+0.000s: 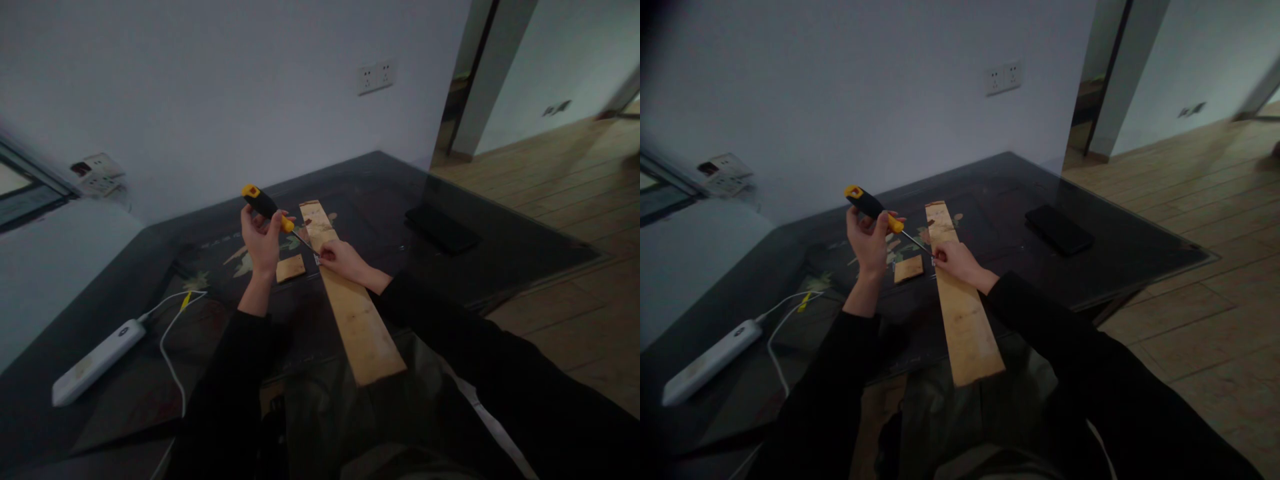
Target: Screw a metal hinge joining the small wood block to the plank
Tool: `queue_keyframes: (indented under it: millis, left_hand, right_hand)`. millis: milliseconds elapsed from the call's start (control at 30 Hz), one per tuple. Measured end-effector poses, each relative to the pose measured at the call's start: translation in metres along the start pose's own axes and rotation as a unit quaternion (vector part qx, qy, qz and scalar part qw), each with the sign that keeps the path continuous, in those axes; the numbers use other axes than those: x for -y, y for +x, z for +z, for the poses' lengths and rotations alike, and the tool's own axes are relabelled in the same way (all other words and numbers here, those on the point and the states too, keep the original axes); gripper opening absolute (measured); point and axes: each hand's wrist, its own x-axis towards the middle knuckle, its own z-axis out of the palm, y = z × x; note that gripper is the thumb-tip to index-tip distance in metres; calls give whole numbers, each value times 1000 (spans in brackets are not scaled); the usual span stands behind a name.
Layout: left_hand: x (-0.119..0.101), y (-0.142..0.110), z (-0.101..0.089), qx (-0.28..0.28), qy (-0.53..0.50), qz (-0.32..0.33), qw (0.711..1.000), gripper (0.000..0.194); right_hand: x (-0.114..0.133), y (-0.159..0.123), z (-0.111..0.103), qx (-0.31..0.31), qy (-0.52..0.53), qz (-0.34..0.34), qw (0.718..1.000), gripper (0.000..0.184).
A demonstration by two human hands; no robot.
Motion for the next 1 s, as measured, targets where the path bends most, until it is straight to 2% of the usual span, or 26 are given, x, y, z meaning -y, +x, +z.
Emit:
queue_keyframes:
  millis: [400, 800, 900, 1000]
  left_hand:
    - [-2, -1, 0, 10, 8, 12, 1000, 57]
    - [-4, 8, 7, 37, 146, 82, 985, 64]
    - [-12, 13, 16, 63, 188, 99, 975, 67]
    - [-27, 17, 26, 113, 226, 115, 961, 69]
  right_hand:
    - [2, -1, -1, -1, -10, 4, 1000, 7]
    - [1, -2, 0, -4, -5, -10, 1000, 9]
    - [2, -2, 0, -8, 5, -16, 1000, 8]
    - [3, -2, -1, -9, 6, -19, 1000, 5]
